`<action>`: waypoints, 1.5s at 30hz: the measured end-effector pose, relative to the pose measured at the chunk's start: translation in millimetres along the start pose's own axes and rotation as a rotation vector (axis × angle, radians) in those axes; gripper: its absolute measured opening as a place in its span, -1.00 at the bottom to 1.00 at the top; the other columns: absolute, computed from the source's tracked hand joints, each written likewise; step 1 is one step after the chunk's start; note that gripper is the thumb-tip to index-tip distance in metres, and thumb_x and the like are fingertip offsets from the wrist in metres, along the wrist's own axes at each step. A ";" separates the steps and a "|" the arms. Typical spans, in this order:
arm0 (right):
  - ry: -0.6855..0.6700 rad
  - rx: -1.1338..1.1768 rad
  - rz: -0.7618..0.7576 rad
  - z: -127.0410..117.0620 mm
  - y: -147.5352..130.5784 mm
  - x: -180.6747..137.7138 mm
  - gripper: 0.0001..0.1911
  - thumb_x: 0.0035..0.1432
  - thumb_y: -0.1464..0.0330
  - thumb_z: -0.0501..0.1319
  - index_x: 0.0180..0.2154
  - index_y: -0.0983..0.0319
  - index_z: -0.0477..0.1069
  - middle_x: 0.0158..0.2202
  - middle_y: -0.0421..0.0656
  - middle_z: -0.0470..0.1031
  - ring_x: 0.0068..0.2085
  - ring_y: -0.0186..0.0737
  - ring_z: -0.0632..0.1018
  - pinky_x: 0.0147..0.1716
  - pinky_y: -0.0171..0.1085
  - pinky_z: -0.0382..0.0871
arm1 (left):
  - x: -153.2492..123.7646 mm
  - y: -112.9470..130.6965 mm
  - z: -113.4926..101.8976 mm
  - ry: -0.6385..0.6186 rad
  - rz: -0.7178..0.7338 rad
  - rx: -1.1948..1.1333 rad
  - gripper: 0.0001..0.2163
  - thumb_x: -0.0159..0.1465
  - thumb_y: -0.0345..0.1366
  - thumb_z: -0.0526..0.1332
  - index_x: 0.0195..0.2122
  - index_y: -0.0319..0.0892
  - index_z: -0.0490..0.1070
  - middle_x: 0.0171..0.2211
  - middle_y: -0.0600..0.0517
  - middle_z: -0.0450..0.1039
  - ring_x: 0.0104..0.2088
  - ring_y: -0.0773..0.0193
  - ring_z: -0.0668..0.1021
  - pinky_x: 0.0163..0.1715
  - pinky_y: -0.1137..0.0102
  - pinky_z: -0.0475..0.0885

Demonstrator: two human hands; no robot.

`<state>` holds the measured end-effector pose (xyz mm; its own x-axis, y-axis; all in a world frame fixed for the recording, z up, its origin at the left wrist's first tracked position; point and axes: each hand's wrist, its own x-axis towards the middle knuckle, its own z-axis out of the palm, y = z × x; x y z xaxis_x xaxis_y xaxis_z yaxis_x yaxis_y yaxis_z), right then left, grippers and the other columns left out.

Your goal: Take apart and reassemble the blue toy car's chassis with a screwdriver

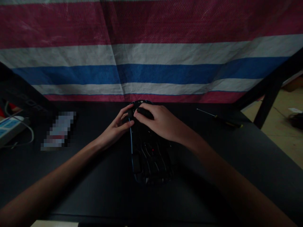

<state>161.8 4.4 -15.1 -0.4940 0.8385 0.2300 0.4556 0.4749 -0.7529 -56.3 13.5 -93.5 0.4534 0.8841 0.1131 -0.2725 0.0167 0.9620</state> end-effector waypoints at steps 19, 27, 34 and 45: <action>0.084 -0.182 -0.285 -10.7 -37.0 6.1 -0.84 0.43 0.31 0.18 -0.17 0.24 0.49 -0.45 -0.29 0.47 -0.47 -0.39 0.41 -0.40 -0.32 0.18 | -3.0 5.9 -7.2 -0.098 -0.070 -0.029 -0.05 0.17 -0.54 0.31 0.46 0.38 -0.02 0.45 0.07 0.09 0.27 0.02 0.39 0.28 0.05 0.31; 0.033 -0.209 -0.323 -14.0 -33.6 4.1 -0.82 0.43 0.31 0.16 -0.16 0.26 0.48 -0.41 -0.27 0.50 -0.44 -0.39 0.42 -0.37 -0.33 0.19 | 0.7 1.2 -9.4 -0.078 -0.024 -0.033 -0.13 0.20 -0.52 0.33 0.45 0.26 0.07 0.28 0.02 0.37 0.25 0.02 0.41 0.30 0.07 0.26; 0.002 -0.305 -0.302 -13.1 -36.6 1.2 -0.82 0.43 0.36 0.13 0.01 0.21 0.41 -0.26 -0.21 0.58 -0.30 -0.30 0.54 -0.27 -0.31 0.25 | 1.7 1.3 -7.2 -0.067 -0.015 -0.055 -0.18 0.19 -0.53 0.33 0.41 0.22 0.14 0.20 0.02 0.43 0.19 0.02 0.45 0.19 0.12 0.36; 0.062 -0.441 -0.393 -9.5 -36.5 1.2 -0.76 0.44 0.37 0.12 0.08 0.21 0.41 -0.01 -0.13 0.60 -0.13 -0.23 0.59 -0.20 -0.27 0.30 | 1.1 4.4 -3.8 -0.054 -0.019 -0.043 -0.19 0.17 -0.50 0.35 0.40 0.22 0.15 0.29 0.04 0.38 0.25 -0.01 0.43 0.21 0.13 0.36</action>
<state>151.6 -9.4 18.6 -0.6501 0.5848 0.4851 0.5185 0.8081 -0.2794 -60.3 16.3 -90.1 0.5032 0.8572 0.1092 -0.2992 0.0544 0.9526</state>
